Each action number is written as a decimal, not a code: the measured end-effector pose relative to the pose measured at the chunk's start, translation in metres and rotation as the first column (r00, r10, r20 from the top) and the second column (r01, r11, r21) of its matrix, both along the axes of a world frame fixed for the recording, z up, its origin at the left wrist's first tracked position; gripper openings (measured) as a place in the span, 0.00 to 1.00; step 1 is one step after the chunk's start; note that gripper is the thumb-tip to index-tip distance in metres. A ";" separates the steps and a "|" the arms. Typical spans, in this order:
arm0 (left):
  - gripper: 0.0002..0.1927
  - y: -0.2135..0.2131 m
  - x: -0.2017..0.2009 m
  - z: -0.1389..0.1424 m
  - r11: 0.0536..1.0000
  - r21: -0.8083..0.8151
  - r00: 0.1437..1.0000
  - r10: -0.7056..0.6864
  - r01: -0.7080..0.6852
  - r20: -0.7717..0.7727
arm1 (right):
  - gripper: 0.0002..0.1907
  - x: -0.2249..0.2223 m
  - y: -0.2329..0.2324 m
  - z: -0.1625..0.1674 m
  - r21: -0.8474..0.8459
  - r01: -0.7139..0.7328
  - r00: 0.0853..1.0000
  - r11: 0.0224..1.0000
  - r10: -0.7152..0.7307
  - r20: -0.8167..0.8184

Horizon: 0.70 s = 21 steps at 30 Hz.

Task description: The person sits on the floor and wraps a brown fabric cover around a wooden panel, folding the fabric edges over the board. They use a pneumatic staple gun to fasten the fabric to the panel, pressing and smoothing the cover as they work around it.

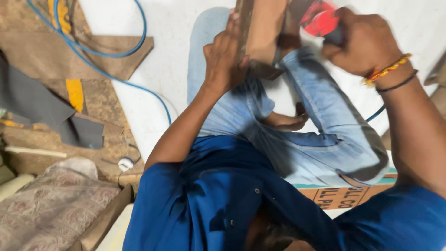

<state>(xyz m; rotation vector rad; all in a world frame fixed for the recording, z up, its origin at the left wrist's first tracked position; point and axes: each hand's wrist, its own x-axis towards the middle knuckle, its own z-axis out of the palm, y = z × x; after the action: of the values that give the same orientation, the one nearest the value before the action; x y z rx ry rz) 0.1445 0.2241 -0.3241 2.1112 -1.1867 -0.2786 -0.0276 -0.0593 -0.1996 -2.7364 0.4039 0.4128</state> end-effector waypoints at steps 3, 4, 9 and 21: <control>0.61 -0.004 -0.012 -0.004 0.999 0.040 0.993 0.032 -0.028 -0.116 | 0.32 -0.075 -0.051 -0.027 0.026 0.313 0.949 0.949 -0.312 -0.054; 0.59 -0.005 -0.017 -0.005 1.000 -0.024 0.992 0.001 -0.005 -0.129 | 0.33 -0.103 -0.062 -0.040 0.049 0.377 0.925 0.925 -0.374 -0.066; 0.49 -0.020 -0.028 -0.009 0.947 -0.321 0.827 -0.176 -0.005 -0.534 | 0.36 -0.203 -0.042 -0.115 -0.160 0.609 0.784 0.777 -0.620 -0.023; 0.67 -0.102 -0.065 0.005 0.983 0.072 0.937 -0.139 0.171 -0.320 | 0.17 -0.224 -0.001 -0.074 0.022 0.578 0.810 0.816 -0.571 -0.134</control>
<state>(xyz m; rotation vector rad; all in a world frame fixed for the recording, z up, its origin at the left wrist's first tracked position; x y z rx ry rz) 0.0795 0.1217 -0.3194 1.9643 -1.1664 -0.7324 -0.2516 -0.0598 -0.2732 -2.3667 1.1904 0.4110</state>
